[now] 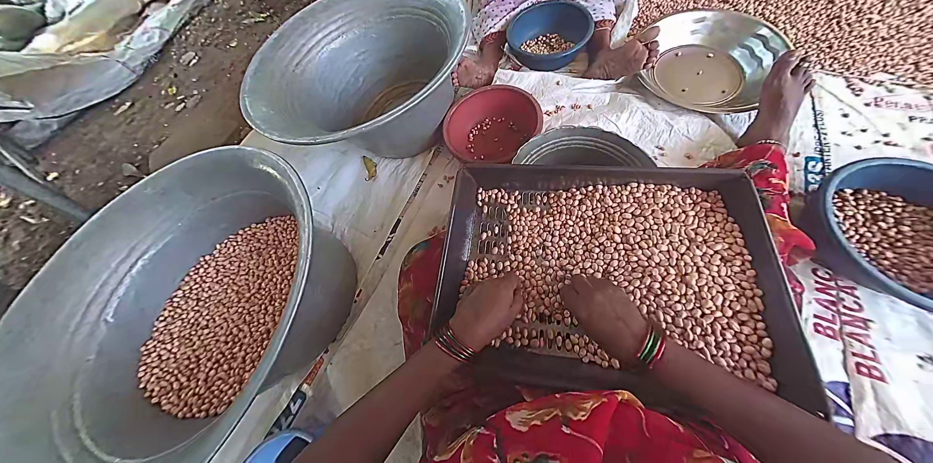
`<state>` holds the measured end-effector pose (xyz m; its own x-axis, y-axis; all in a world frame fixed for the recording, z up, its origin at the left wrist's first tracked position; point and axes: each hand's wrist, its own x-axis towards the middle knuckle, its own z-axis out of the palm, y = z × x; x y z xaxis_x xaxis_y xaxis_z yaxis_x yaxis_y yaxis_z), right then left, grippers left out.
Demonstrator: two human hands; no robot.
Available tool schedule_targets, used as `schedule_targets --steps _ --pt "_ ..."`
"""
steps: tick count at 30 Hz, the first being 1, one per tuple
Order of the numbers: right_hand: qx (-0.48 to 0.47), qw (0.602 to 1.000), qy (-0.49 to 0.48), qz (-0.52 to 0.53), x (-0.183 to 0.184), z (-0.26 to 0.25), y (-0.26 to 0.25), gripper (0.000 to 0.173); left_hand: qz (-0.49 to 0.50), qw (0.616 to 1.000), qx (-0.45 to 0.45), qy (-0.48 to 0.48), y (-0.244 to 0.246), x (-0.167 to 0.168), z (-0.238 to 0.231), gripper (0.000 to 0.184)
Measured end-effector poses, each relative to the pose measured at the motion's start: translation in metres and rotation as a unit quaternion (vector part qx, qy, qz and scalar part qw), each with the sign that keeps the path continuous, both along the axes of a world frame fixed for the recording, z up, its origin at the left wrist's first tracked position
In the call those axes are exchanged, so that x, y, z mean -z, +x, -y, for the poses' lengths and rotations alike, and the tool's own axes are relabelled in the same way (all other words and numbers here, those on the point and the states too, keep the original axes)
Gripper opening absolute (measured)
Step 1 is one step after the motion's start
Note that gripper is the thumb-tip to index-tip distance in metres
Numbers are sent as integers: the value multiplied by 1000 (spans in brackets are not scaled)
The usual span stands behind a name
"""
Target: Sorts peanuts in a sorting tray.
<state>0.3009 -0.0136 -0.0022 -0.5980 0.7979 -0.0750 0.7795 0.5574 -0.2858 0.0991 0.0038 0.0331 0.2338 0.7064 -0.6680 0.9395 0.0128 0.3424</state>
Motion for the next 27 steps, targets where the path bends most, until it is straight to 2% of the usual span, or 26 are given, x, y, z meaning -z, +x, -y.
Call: schedule_targets --steps 2,3,4,5,6,7,8,9,10,11,12,13,14,15,17,19,22,24,27 --pt "8 999 40 0 5 4 -4 13 178 974 -139 20 -10 3 4 27" --pt "9 1000 28 -1 5 4 -5 14 291 928 -230 20 -11 6 9 17" --pt "10 1000 -1 -16 2 3 -4 16 417 849 -325 -6 -9 7 13 16" --pt "16 998 -33 -55 -1 2 -2 16 517 762 -388 -42 -7 8 16 25" --pt "32 989 -90 -111 -8 0 0 18 581 701 -409 -64 -5 9 18 31" --pt "61 965 -186 -173 -20 0 2 22 620 669 -405 -66 -2 11 19 33" --pt "105 917 -290 -252 -30 2 4 24 642 652 -400 -49 5 11 22 36" --pt "164 839 -392 -338 -36 6 3 24 651 650 -391 -18 15 11 25 38" --pt "222 739 -475 -423 -37 13 -1 22 650 663 -372 23 26 10 28 36" --pt "270 628 -540 -492 -38 19 -5 22 640 687 -337 72 37 10 31 34" --pt "304 533 -580 -537 -39 26 -8 26 621 719 -286 131 47 10 33 30" --pt "328 459 -596 -572 -38 30 -11 33 586 756 -216 197 55 12 36 23" --pt "349 408 -586 -607 -38 34 -13 40 545 783 -137 268 60 15 37 21" --pt "372 368 -559 -643 -39 37 -13 43 513 791 -57 330 64 19 37 24" --pt "390 306 -495 -713 -36 37 -9 46 474 777 60 410 72 22 36 24" --pt "378 278 -451 -759 -27 37 -2 46 472 769 119 415 77 23 37 28" --pt "395 266 -439 -762 -29 36 12 43 458 777 106 418 88 17 22 30" --pt "437 275 -440 -734 -33 35 20 37 388 811 69 432 99 9 -6 25" --pt "475 288 -417 -719 -34 36 33 33 241 895 134 352 112 3 -49 29"
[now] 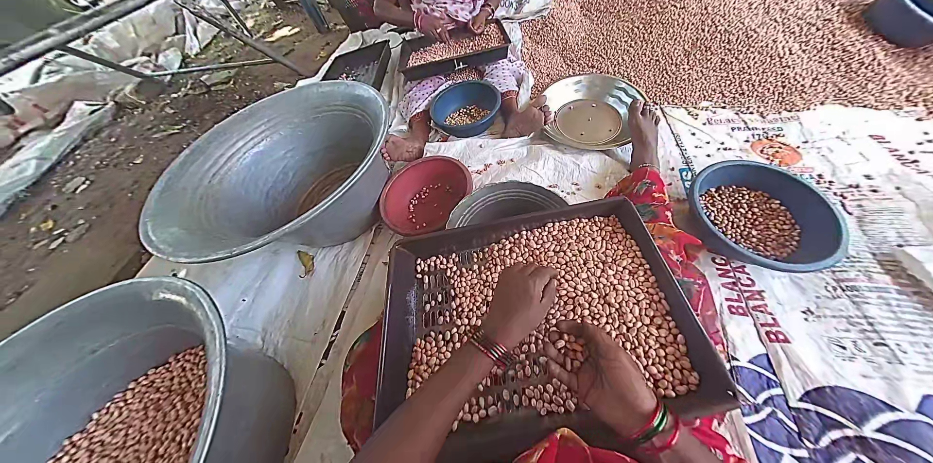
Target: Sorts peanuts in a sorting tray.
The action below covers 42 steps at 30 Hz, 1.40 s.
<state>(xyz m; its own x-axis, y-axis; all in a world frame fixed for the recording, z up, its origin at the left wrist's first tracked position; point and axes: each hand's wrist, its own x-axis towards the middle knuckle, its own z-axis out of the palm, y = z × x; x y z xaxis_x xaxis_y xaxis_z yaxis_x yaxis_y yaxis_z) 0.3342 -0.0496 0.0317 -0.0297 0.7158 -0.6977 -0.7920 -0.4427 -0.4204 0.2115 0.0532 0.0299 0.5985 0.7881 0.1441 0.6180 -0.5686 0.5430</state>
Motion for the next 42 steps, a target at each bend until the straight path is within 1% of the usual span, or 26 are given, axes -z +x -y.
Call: schedule_targets --steps 3,5,6,8,11,13,14,15,17,19,20,21,22,23,24,25,26,27,29,30,31,32,34,37,39,42 --pt "20 1000 0 11 -1 2 10 35 -189 977 43 -86 18 -3 -25 37" --pt "21 1000 2 14 -2 3 14 37 -242 964 47 -103 27 -5 -28 39" --pt "23 1000 0 15 -2 2 15 37 -240 965 42 -100 27 -5 -27 38" --pt "25 999 -6 18 -1 1 14 37 -212 967 32 -137 24 -9 -26 38" --pt "35 999 -17 20 2 -2 12 38 -65 965 62 -245 7 -22 -13 33" --pt "35 999 -13 8 3 -3 9 41 -15 952 95 -289 -5 -26 3 39" --pt "30 999 -11 -8 1 -3 10 44 -9 955 88 -282 -11 -27 11 45" --pt "28 999 -8 -28 -1 -4 11 49 6 966 58 -253 -18 -24 17 45" --pt "47 997 14 -58 -13 -6 20 57 53 989 -42 -132 -39 -15 24 38" --pt "108 990 89 -35 -32 -10 45 66 87 986 -139 -21 -71 -7 23 36" --pt "160 977 140 11 -42 -16 64 69 92 979 -181 11 -92 -4 22 39" --pt "209 957 182 83 -51 -24 89 69 89 972 -216 11 -115 -1 22 44" --pt "248 933 194 173 -57 -31 119 66 83 965 -250 -11 -137 1 24 52" --pt "271 908 177 266 -57 -37 149 61 85 955 -283 -38 -154 4 29 58" --pt "276 890 149 331 -51 -37 174 56 93 941 -317 -77 -167 6 35 62" --pt "256 878 123 385 -37 -33 193 59 103 923 -345 -135 -178 7 40 65" --pt "209 869 108 436 -26 -28 202 63 114 906 -362 -188 -186 11 44 64" --pt "135 861 93 481 -19 -21 200 60 123 888 -376 -233 -188 15 48 59" --pt "-86 836 65 538 -10 -8 181 44 133 863 -378 -308 -195 25 58 50" --pt "-202 804 59 556 -4 -6 170 38 146 857 -377 -319 -199 29 61 46" --pt "-286 763 47 578 1 -9 161 36 161 853 -378 -321 -202 29 62 42" --pt "-333 727 23 600 1 -13 154 40 180 850 -378 -320 -202 30 62 38" --pt "-349 693 -2 630 -7 -11 148 38 222 845 -371 -315 -200 27 64 34" --pt "-328 688 -14 647 -28 11 139 30 253 846 -360 -302 -206 29 73 29" --pt "-327 680 -15 656 -54 30 134 26 262 848 -349 -301 -210 30 79 25" --pt "-310 665 -10 680 -81 52 131 23 291 841 -333 -312 -211 25 88 26"
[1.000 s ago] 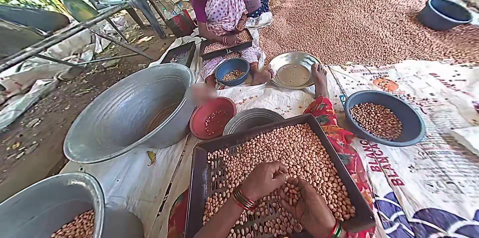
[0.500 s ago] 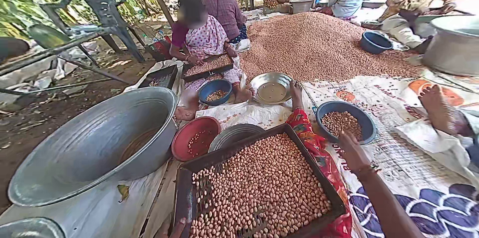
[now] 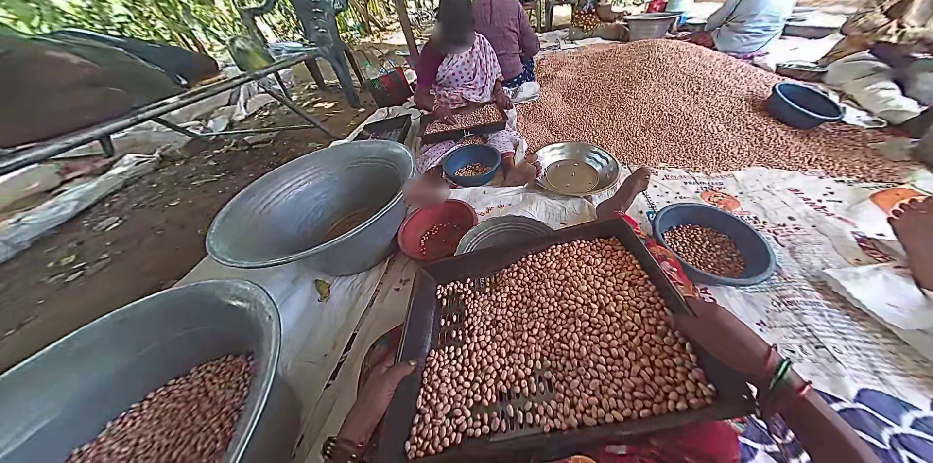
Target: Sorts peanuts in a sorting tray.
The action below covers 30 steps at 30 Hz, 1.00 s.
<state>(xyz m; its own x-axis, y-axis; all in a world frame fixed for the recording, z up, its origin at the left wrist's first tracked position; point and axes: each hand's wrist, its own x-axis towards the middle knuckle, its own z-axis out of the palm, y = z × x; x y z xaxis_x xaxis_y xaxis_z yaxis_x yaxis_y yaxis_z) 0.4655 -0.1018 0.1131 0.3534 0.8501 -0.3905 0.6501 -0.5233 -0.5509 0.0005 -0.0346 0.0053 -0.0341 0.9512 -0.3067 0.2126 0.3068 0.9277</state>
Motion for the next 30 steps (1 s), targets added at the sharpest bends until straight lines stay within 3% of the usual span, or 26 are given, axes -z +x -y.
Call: schedule_targets --steps 4,6,7,9,11,12,13,15,16,18,20,25,28,30 --pt "35 996 75 -29 -6 17 12 14 84 996 -18 8 15 -44 9 34" --pt "57 990 109 -72 -6 19 19 13 161 984 -35 73 25 -81 6 24" --pt "67 985 126 -98 -2 17 22 12 207 970 -22 122 28 -100 3 27" --pt "89 970 159 -163 15 6 27 10 248 944 57 211 28 -132 -6 21" --pt "110 950 178 -232 36 -11 29 13 227 930 153 246 38 -164 -7 82" --pt "118 942 181 -255 43 -19 31 14 197 925 181 271 50 -177 -5 99" --pt "122 937 178 -275 50 -23 33 15 181 926 168 284 62 -182 -6 99" --pt "127 933 177 -286 59 -29 35 15 208 924 175 267 73 -174 -26 101" --pt "129 937 177 -273 64 -30 36 15 244 927 152 240 74 -166 -33 92" --pt "118 950 172 -232 74 -29 36 18 312 932 74 169 69 -138 -43 52" --pt "93 964 157 -193 81 -33 38 23 248 964 -1 95 59 -107 -52 37" --pt "18 989 93 -112 65 -63 32 27 118 993 -6 -16 20 -68 -71 51" --pt "-10 995 76 -66 63 -99 22 31 -21 993 78 -81 -11 -46 -77 44" --pt "-44 998 26 -27 62 -126 23 31 -158 963 165 -141 -21 -39 -80 43"
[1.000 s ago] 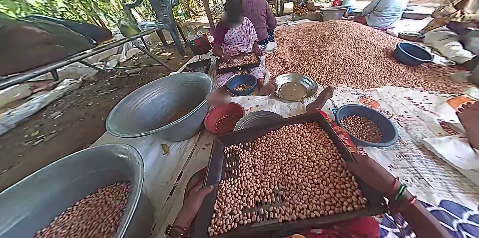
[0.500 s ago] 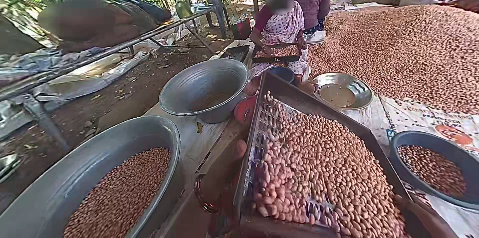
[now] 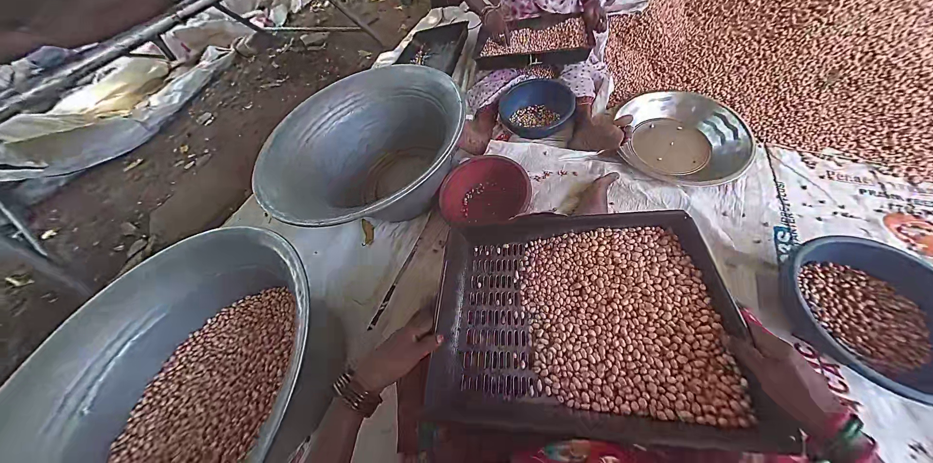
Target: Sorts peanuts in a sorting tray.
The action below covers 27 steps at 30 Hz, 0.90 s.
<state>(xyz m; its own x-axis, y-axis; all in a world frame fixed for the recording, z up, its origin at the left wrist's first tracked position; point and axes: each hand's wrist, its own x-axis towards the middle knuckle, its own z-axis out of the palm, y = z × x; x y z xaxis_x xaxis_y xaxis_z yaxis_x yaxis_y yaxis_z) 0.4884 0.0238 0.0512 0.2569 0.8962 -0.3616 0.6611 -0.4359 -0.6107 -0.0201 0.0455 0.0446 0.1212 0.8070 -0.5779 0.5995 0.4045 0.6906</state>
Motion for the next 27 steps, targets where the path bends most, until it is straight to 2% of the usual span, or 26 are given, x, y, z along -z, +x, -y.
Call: schedule_targets --steps 2,3,5,6,7,8,9,10,11,13,16,17,19,21,22,24,25,27 --pt "-36 997 -56 46 -7 -22 0 33 -117 992 30 17 8 -4 0 52" --pt "-56 994 -52 82 -13 -30 -3 34 -174 982 21 70 21 -11 0 56" --pt "-103 983 36 145 -17 -39 -9 37 -217 934 2 284 48 -6 -1 41" --pt "-129 973 103 159 -18 -42 -16 37 -206 913 22 352 60 -3 -5 31" --pt "-154 962 158 163 -20 -45 -25 38 -186 914 63 354 71 -2 -11 25" --pt "-177 954 186 158 -25 -47 -37 38 -174 931 121 296 81 -3 -17 26" --pt "-201 949 194 144 -28 -48 -49 37 -175 947 191 190 90 -5 -26 31" --pt "-231 944 195 130 -29 -49 -61 35 -189 943 248 115 97 -2 -35 35" --pt "-261 939 193 117 -27 -48 -72 33 -211 931 286 83 103 4 -40 36" --pt "-323 924 176 98 -24 -46 -92 30 -250 911 318 78 111 12 -40 34" --pt "-404 893 175 92 -16 -46 -116 29 -302 890 336 66 125 7 -31 37" --pt "-428 888 147 81 -18 -46 -124 29 -314 884 340 66 129 4 -29 37" --pt "-496 866 -14 61 -32 -49 -139 32 -321 881 339 77 130 5 -29 36" --pt "-588 786 -183 55 -37 -51 -154 35 -309 884 340 81 125 8 -32 36" --pt "-623 746 -229 51 -31 -48 -160 34 -300 885 342 93 121 10 -33 35" --pt "-660 693 -280 78 -17 -37 -176 31 -286 889 337 118 114 16 -35 35" --pt "-666 684 -280 97 -11 -34 -184 28 -282 895 326 118 111 15 -37 36" --pt "-660 696 -251 127 -5 -39 -201 27 -257 917 260 158 103 13 -41 35"
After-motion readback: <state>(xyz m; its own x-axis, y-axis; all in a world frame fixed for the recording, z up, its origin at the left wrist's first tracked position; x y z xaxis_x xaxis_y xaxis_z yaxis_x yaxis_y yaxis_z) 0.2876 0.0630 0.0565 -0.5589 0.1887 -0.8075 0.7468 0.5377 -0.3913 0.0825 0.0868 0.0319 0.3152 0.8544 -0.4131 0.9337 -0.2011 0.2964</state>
